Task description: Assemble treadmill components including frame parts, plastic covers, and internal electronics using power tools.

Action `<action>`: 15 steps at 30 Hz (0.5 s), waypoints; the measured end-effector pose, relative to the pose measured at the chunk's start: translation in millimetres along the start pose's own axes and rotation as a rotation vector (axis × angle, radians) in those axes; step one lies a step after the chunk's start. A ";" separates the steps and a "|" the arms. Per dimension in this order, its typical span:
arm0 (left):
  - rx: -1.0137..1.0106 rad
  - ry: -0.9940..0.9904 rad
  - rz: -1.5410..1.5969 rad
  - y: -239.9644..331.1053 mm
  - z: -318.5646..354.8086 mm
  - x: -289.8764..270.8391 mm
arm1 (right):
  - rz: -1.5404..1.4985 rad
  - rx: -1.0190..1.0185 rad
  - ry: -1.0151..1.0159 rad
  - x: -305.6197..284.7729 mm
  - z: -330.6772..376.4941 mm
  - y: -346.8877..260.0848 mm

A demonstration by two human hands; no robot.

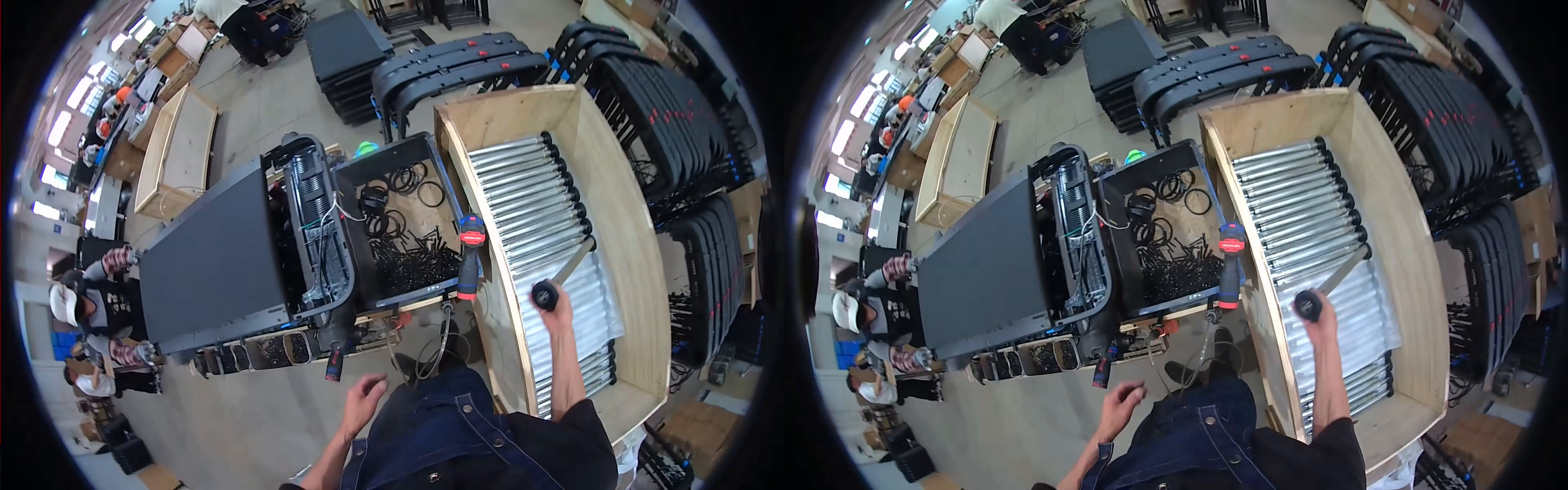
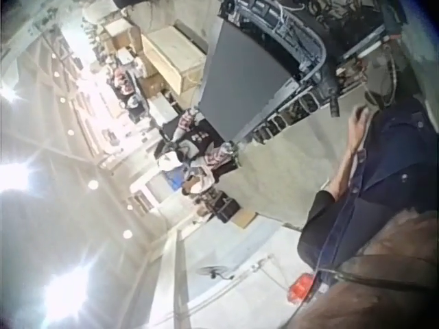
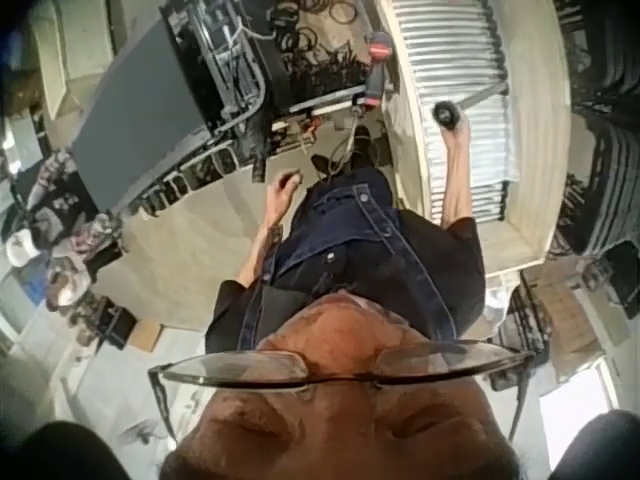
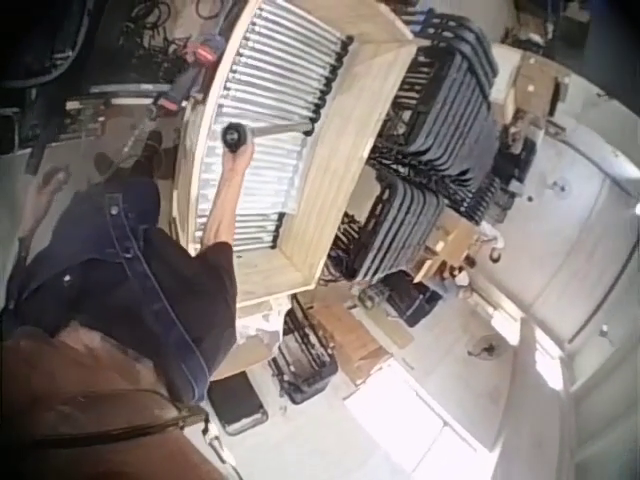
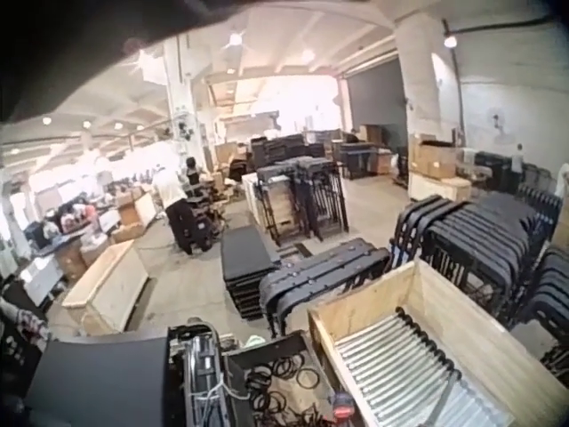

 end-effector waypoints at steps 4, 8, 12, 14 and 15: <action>0.541 0.011 -0.206 157.5 -0.4 -9.9 | 0.479 -0.110 -0.199 107.4 153.2 34.4; 1.275 0.169 -0.601 289.8 54.1 -8.2 | 0.713 0.054 -0.494 192.5 264.5 57.3; 1.534 0.145 -1.061 314.7 90.4 -16.5 | 0.972 0.361 -0.828 257.6 330.8 102.8; 1.302 -0.205 -1.218 287.7 76.9 -22.3 | 1.094 0.440 -0.959 267.0 325.3 129.3; 1.293 -0.302 -1.145 277.0 76.8 -28.0 | 1.092 0.516 -0.981 283.8 328.1 136.9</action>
Point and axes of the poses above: each hand's wrist, its own z-axis away from the middle knuckle, its own x-axis out of the palm, y = z × x, the point moved 10 cm from there along -z, towards the middle knuckle, and after that the axes turned 6 degrees about -z, right-handed, at the moved point
